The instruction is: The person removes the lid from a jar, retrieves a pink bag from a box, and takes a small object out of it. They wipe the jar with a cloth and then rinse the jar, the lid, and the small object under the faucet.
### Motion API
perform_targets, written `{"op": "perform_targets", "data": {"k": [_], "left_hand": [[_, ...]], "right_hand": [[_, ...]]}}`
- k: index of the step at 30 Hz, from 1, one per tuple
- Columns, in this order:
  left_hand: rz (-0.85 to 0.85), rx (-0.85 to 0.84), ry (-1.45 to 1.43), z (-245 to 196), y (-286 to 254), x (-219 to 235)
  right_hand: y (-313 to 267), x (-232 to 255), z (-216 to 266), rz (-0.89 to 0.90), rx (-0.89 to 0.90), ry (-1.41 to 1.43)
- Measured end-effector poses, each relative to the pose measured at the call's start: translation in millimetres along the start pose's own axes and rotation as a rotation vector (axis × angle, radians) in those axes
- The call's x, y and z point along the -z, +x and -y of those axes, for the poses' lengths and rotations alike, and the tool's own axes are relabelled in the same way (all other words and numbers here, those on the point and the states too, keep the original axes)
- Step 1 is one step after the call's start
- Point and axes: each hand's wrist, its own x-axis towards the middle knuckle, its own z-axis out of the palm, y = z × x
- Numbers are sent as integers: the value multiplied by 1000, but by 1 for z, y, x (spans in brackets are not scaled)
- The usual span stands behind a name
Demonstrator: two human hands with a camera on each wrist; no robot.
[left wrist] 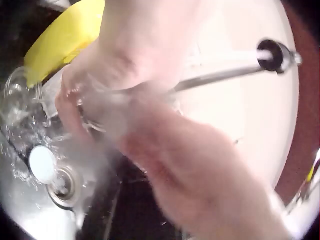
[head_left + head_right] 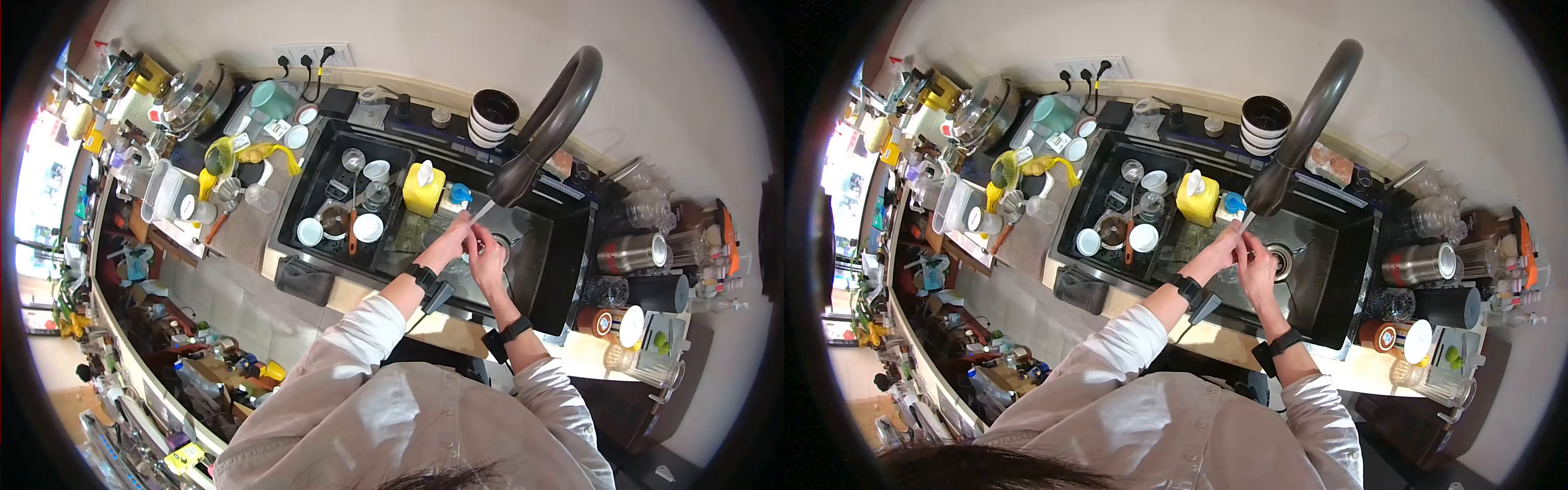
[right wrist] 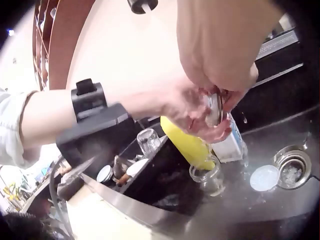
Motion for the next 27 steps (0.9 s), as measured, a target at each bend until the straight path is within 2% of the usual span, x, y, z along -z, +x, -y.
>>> {"op": "perform_targets", "data": {"k": [2, 5, 6, 9, 10, 14, 17, 19, 22, 23, 24, 26, 27], "left_hand": [[17, 32, -151, -12, -22, -12], [19, -222, -197, 10, -5, -16], [23, -223, -193, 9, -2, -15], [111, -112, -216, 15, 23, 8], [43, -59, -190, 10, 10, -1], [-14, -57, -128, -5, -24, -15], [-36, 3, -99, -10, -31, -12], [-39, 109, 21, -8, -24, 4], [-114, 129, -156, 0, -6, 21], [-141, 109, -23, 4, 1, 25], [-168, 90, 110, 5, -3, 24], [-222, 51, 378, 7, -9, 24], [-284, -20, 665, 9, -9, 25]], "right_hand": [[7, -12, -26, -43, -7, -103], [12, -30, -48, -42, -74, -231], [15, -32, -44, -37, -101, -247], [25, -35, -51, 37, -131, -203], [28, -35, -57, 63, -133, -167], [28, -41, -67, 114, -71, -82], [24, -26, -50, 224, -51, -37], [22, -14, -54, 347, 87, -53], [8, 3, -53, 445, 232, -59], [7, 8, -54, 464, 272, -58], [9, 9, -66, 511, 239, 65], [15, 14, -82, 607, 17, 94], [19, 18, -87, 654, -93, 110]]}}
